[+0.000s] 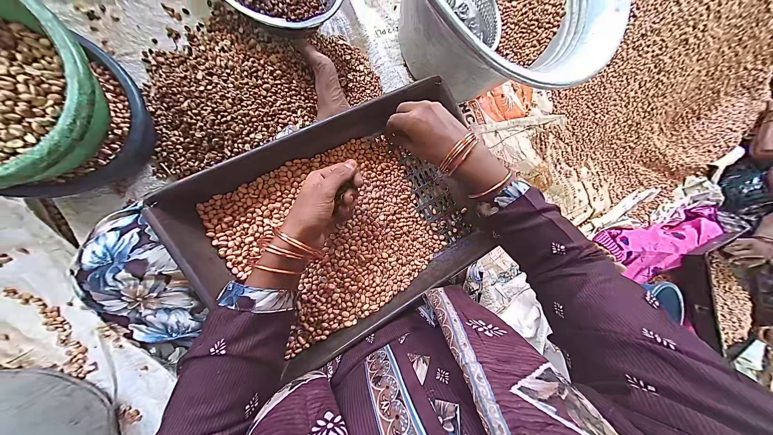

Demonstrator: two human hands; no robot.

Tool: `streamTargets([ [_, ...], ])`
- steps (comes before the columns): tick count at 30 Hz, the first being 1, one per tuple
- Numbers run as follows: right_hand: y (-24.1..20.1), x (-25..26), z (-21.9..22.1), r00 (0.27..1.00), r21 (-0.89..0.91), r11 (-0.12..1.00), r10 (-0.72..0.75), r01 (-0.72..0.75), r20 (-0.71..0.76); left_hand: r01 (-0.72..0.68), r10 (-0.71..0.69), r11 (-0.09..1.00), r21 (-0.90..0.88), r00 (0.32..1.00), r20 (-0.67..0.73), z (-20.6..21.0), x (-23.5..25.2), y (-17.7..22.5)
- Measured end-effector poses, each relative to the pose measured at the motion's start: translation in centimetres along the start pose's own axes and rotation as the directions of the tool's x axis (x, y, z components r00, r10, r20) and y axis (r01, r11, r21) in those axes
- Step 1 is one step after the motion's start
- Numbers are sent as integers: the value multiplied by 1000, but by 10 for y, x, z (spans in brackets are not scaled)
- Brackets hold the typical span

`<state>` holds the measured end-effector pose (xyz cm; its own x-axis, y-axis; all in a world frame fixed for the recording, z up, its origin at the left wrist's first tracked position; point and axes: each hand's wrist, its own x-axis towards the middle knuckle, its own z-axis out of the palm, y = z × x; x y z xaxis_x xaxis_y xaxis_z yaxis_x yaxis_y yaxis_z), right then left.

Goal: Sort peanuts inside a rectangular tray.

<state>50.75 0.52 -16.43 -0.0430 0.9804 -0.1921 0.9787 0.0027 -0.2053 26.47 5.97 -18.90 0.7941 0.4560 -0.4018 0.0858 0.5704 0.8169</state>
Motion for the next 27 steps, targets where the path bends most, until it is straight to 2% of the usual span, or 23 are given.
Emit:
streamTargets([
  [2,0,11,12,999,-51,999,9,-7,44,31,-35,990,-139,999,-26,-6,1,2],
  [4,-6,16,11,992,-86,994,76,-68,97,60,-70,975,-214,997,-43,-10,2,4],
  [7,-8,18,-2,985,-65,991,127,-120,117,71,-87,987,-144,991,-106,-9,5,4],
  [9,-11,10,-11,1000,94,995,21,-21,4,75,-75,997,-4,988,-136,-7,6,4],
  [10,-15,4,-16,995,223,971,-67,83,-80,79,-68,995,68,987,-148,-5,7,4],
  [12,-30,-7,-30,960,445,853,-205,272,-192,85,-66,985,150,989,-129,-6,8,2],
  [13,-34,-13,-36,945,481,816,-239,320,-222,91,-73,983,157,990,-119,-7,8,1],
  [14,-36,-18,-40,939,453,827,-244,333,-243,101,-85,983,154,991,-106,-8,8,1],
  [16,-29,-27,-43,954,298,919,-192,258,-232,97,-87,986,138,993,-78,-7,8,7],
  [18,-18,-36,-40,983,180,975,-99,127,-157,57,-49,986,154,997,-54,-9,7,19],
  [21,-4,-52,-29,1000,153,988,-7,9,-19,-96,114,974,207,990,-78,-15,9,50],
  [25,4,-72,-24,991,57,989,137,-137,4,-250,350,891,378,910,-224,-22,16,105],
  [27,5,-79,-23,982,23,982,187,-188,8,-357,492,809,466,846,-205,-49,41,115],
])
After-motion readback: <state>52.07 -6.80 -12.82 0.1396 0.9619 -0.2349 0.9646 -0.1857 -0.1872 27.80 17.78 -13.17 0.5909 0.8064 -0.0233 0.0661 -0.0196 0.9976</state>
